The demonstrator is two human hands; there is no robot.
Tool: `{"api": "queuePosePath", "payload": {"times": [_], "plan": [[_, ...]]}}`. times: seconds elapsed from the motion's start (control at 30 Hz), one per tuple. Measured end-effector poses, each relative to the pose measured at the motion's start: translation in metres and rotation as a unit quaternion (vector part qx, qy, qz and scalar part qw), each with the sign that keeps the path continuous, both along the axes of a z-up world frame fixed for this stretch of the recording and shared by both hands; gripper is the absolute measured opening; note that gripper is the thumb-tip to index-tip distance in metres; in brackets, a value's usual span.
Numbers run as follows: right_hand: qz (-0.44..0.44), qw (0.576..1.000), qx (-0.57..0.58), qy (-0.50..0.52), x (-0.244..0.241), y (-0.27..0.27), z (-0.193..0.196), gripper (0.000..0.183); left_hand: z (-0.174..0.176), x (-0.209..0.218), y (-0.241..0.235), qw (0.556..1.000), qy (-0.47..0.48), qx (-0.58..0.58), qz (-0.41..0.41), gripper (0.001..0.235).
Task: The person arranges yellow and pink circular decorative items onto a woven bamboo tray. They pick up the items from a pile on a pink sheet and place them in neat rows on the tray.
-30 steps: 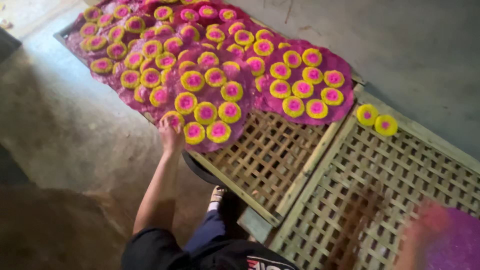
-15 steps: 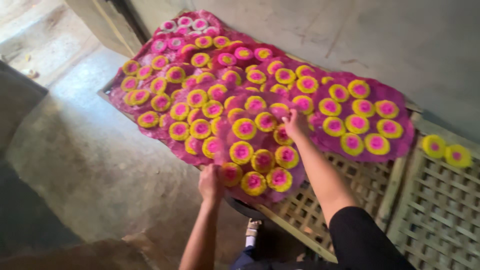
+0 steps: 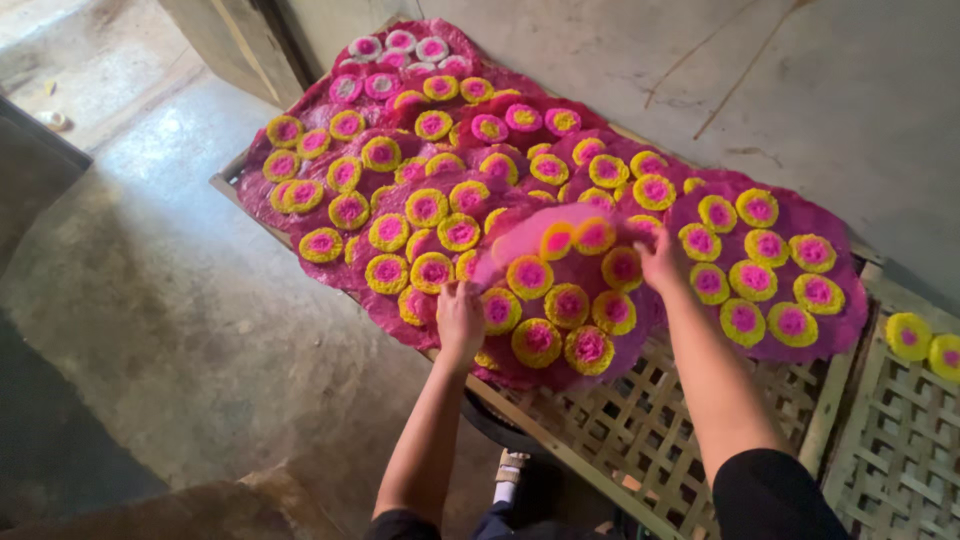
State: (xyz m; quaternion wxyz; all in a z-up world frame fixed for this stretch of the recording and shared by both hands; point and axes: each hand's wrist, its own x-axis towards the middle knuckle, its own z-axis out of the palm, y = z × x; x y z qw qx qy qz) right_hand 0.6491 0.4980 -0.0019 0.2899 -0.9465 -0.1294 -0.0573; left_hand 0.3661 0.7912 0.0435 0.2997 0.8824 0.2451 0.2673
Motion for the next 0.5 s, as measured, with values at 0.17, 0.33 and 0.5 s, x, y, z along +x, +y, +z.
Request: {"api": "queuePosePath", "payload": {"times": [0.17,0.33,0.5], "plan": [[-0.022,0.999,-0.024,-0.007,-0.003,-0.006,-0.027,0.041,-0.017,0.012,-0.003,0.994,0.03,-0.101,0.003,0.025],[-0.017,0.994,-0.008,0.106,-0.004,-0.008,-0.031,0.025,-0.018,0.022,0.0,0.976,0.175,-0.125,0.029,0.022],[0.011,0.989,0.141,-0.034,-0.03,0.005,-0.017,0.025,-0.042,0.035,0.001,0.997,0.016,-0.068,0.012,0.023]]}}
